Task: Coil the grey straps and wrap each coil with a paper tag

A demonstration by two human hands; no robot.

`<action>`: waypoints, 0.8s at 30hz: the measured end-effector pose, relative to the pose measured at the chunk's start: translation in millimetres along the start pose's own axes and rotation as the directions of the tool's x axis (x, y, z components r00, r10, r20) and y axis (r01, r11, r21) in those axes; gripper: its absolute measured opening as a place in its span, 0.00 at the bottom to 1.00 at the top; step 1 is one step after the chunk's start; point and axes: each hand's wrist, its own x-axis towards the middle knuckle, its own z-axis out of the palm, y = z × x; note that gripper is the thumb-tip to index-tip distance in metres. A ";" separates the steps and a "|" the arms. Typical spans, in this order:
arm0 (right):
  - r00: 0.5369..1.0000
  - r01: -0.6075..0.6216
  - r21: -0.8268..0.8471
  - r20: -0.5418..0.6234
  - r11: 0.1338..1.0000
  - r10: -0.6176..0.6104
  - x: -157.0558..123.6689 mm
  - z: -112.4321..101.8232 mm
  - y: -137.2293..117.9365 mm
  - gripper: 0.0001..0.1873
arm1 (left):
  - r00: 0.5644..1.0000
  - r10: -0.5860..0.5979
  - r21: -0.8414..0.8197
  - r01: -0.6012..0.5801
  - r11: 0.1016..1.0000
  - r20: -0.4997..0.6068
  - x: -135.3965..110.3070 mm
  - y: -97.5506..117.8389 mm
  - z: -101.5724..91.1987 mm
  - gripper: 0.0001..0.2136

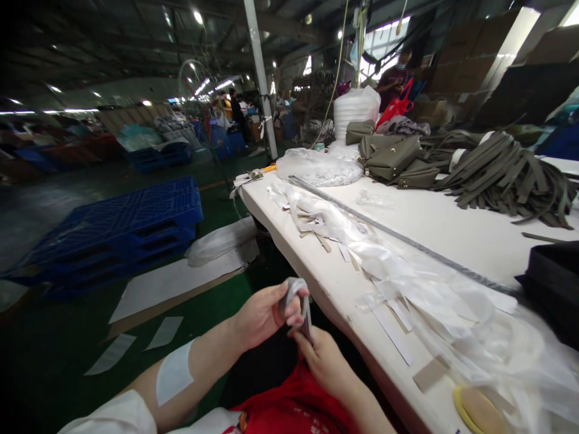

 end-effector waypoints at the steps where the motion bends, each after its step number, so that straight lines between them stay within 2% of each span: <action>1: 0.998 -0.027 0.055 0.062 0.998 0.023 -2.9 8.3 -0.8 0.22 | 0.988 0.136 0.074 -0.130 0.989 -0.079 4.2 3.3 -3.9 0.22; 2: 0.992 -0.045 0.105 0.124 0.994 0.032 -7.7 13.7 -3.9 0.23 | 0.952 0.277 0.225 -0.244 0.944 -0.129 8.1 4.4 -9.1 0.21; 3: 0.986 -0.051 0.150 0.163 0.987 0.026 -13.6 15.4 -8.9 0.24 | 0.908 0.402 0.418 -0.324 0.849 -0.113 11.4 3.1 -15.0 0.21; 4: 0.984 -0.045 0.189 0.175 0.981 0.011 -19.7 13.1 -14.8 0.24 | 0.877 0.480 0.605 -0.366 0.707 -0.031 13.7 -0.4 -21.0 0.23; 5: 0.987 -0.034 0.219 0.159 0.975 -0.001 -25.0 6.5 -20.7 0.24 | 0.868 0.490 0.746 -0.381 0.546 0.085 14.7 -5.6 -26.4 0.26; 7: 0.998 -0.014 0.236 0.056 0.972 0.001 -30.4 -17.2 -29.3 0.26 | 0.884 0.385 0.883 -0.384 0.271 0.266 12.7 -17.4 -32.9 0.31; 8: 1.000 -0.010 0.202 -0.012 0.979 0.013 -30.1 -32.2 -31.2 0.27 | 0.901 0.321 0.912 -0.364 0.188 0.293 10.2 -21.9 -33.4 0.32; 9: 0.996 -0.017 0.129 -0.089 0.991 0.029 -28.0 -47.4 -31.3 0.27 | 0.923 0.263 0.934 -0.326 0.149 0.280 7.0 -24.6 -32.2 0.32; 10: 0.985 -0.032 -0.002 -0.172 0.999 0.031 -24.8 -61.4 -30.2 0.25 | 0.948 0.211 0.950 -0.272 0.156 0.237 3.6 -25.3 -29.5 0.32; 12: 0.938 -0.048 -0.323 -0.339 0.945 -0.069 -17.3 -80.5 -26.4 0.19 | 0.989 0.086 0.951 -0.137 0.278 0.117 -2.2 -21.4 -21.8 0.32; 13: 0.912 -0.041 -0.459 -0.380 0.888 -0.155 -13.9 -84.3 -24.7 0.18 | 0.998 0.007 0.927 -0.056 0.372 0.058 -4.3 -18.3 -17.7 0.33; 15: 0.894 0.025 -0.597 -0.345 0.802 -0.285 -8.9 -80.5 -22.4 0.22 | 0.989 -0.144 0.824 0.097 0.558 -0.019 -6.8 -12.6 -10.7 0.33; 17: 0.934 0.116 -0.576 -0.215 0.809 -0.287 -5.4 -66.6 -20.3 0.26 | 0.967 -0.254 0.674 0.205 0.710 -0.026 -7.7 -9.1 -6.5 0.34; 19: 0.964 0.128 -0.480 -0.146 0.868 -0.223 -1.1 -50.5 -15.7 0.27 | 0.947 -0.322 0.493 0.280 0.824 -0.001 -7.8 -5.7 -5.2 0.33; 22: 0.975 0.095 -0.334 -0.158 0.938 -0.155 7.9 -32.4 -4.5 0.18 | 0.919 -0.393 0.203 0.383 0.901 0.013 -6.4 7.3 -6.4 0.31; 24: 0.986 0.081 -0.238 -0.121 0.968 -0.112 12.7 -23.7 1.5 0.15 | 0.925 -0.378 0.003 0.378 0.926 0.045 -3.5 21.9 -7.0 0.31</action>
